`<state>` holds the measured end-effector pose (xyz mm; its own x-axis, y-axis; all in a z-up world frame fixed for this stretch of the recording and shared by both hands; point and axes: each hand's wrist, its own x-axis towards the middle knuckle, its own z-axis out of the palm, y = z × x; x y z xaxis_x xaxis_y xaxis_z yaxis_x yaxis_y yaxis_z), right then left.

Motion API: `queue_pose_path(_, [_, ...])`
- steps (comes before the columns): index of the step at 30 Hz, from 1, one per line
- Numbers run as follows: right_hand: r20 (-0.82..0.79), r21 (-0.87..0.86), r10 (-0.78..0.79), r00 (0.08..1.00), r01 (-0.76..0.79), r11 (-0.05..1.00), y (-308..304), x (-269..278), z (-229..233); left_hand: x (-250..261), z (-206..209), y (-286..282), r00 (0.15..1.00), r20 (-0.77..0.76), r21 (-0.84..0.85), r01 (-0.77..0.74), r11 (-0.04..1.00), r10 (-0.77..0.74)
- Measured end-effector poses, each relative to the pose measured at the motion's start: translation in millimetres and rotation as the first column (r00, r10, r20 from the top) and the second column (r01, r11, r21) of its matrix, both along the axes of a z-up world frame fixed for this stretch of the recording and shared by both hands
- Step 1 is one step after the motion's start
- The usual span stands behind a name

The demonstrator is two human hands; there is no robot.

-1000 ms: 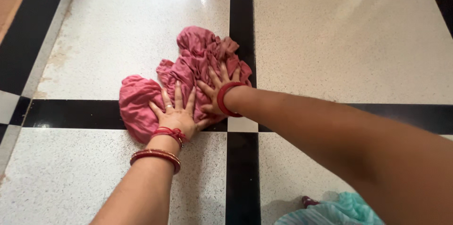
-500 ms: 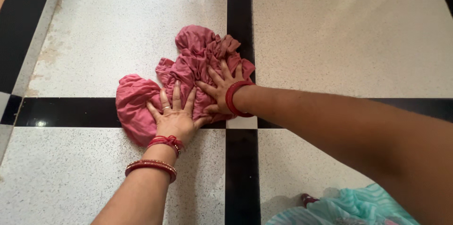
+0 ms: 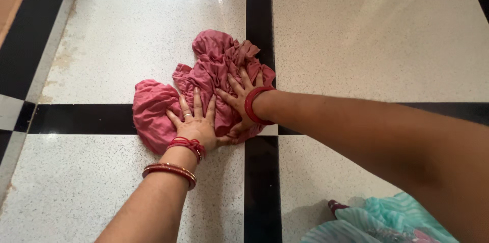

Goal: The person wipes a tiled floor with a pink cloth, moving along the base of a wall and under a piece of furniture. They scrub the surface with both hands, focusing on the edges and corners.

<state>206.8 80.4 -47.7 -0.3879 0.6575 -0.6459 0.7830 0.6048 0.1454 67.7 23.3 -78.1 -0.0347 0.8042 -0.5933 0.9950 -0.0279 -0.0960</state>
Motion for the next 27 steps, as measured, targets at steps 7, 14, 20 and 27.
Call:
queue_pose_path(7, [-0.114,0.053,-0.057,0.992,0.063,0.997,15,0,-28,-19,-36,7,0.996,0.086,0.208,-0.011,0.978,-0.007])
queue_pose_path(14, [-0.140,0.081,-0.029,0.990,0.041,0.996,9,5,-32,-25,-35,5,0.994,0.087,0.204,0.054,0.977,-0.073])
queue_pose_path(20, [-0.185,0.064,-0.049,0.982,0.062,0.996,6,5,-32,-33,-29,-5,0.980,0.171,0.270,0.049,0.962,-0.098])
queue_pose_path(27, [-0.234,0.075,-0.056,0.971,0.076,0.994,12,4,-36,-39,-27,7,0.974,0.214,0.243,0.021,0.970,-0.075])
